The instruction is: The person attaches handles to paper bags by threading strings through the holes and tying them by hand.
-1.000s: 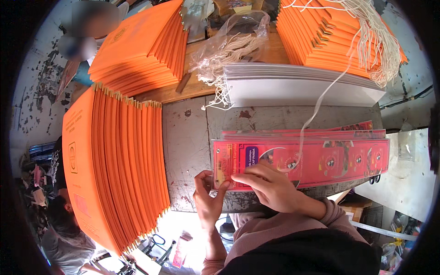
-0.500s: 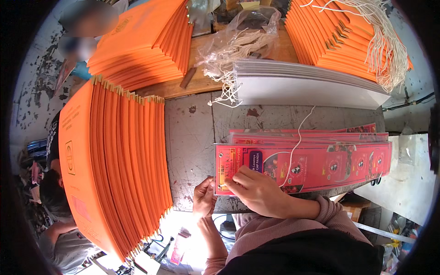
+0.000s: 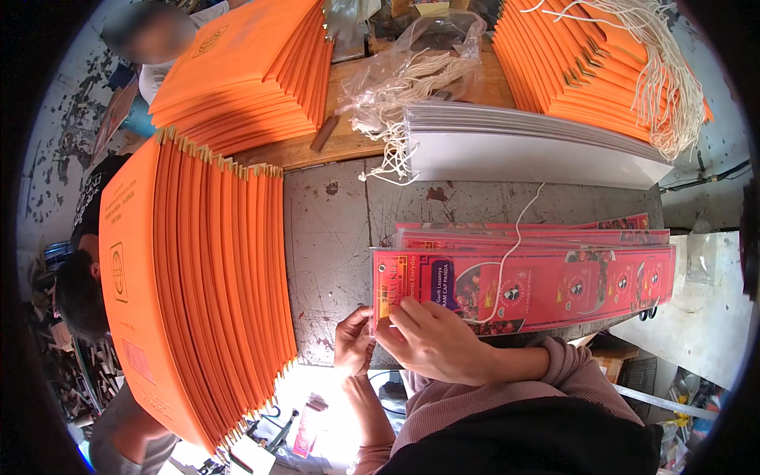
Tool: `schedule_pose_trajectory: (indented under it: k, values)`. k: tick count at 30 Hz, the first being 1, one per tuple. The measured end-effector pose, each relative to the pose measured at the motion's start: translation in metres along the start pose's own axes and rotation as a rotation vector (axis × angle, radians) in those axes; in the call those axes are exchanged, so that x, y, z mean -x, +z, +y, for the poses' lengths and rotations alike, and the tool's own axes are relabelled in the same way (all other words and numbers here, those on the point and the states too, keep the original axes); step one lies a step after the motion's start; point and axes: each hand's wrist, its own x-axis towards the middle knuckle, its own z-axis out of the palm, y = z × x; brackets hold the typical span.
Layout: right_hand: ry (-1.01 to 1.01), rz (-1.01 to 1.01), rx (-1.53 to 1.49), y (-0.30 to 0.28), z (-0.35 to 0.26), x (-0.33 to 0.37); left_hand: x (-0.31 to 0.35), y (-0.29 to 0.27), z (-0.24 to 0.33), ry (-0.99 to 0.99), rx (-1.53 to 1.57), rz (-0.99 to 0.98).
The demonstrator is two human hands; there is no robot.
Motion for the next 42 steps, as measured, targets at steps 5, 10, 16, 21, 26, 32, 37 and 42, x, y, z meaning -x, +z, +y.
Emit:
schedule_pose_trajectory:
  k: [5, 10, 16, 21, 26, 32, 37, 42]
  values:
    - [0.049, 0.001, 0.064, 0.003, -0.001, -0.001, 0.001, 0.003, 0.001, 0.014, 0.008, 0.008]
    - [0.069, -0.056, 0.081, 0.008, -0.008, -0.004, -0.001, 0.008, 0.002, 0.030, 0.028, -0.022]
    - [0.193, -0.113, 0.050, 0.007, -0.004, -0.003, -0.009, 0.012, -0.003, 0.083, 0.017, -0.015]
    - [0.242, -0.415, -0.309, -0.035, 0.032, 0.016, -0.030, 0.011, -0.003, 0.143, 1.051, 0.204]
    - [0.269, 0.174, -1.203, -0.086, 0.099, 0.061, -0.043, 0.035, 0.001, 0.225, 0.258, 0.222]
    - [0.542, 0.856, -2.180, -0.090, 0.123, 0.066, -0.050, 0.048, 0.012, 0.191, -0.280, 0.315]
    - [0.763, 0.488, -1.313, -0.063, 0.075, 0.018, -0.056, 0.051, 0.015, 0.192, -0.294, 0.300]
    - [0.485, 0.272, -0.617, -0.017, 0.047, -0.016, -0.061, 0.057, 0.020, 0.093, -0.277, 0.286]
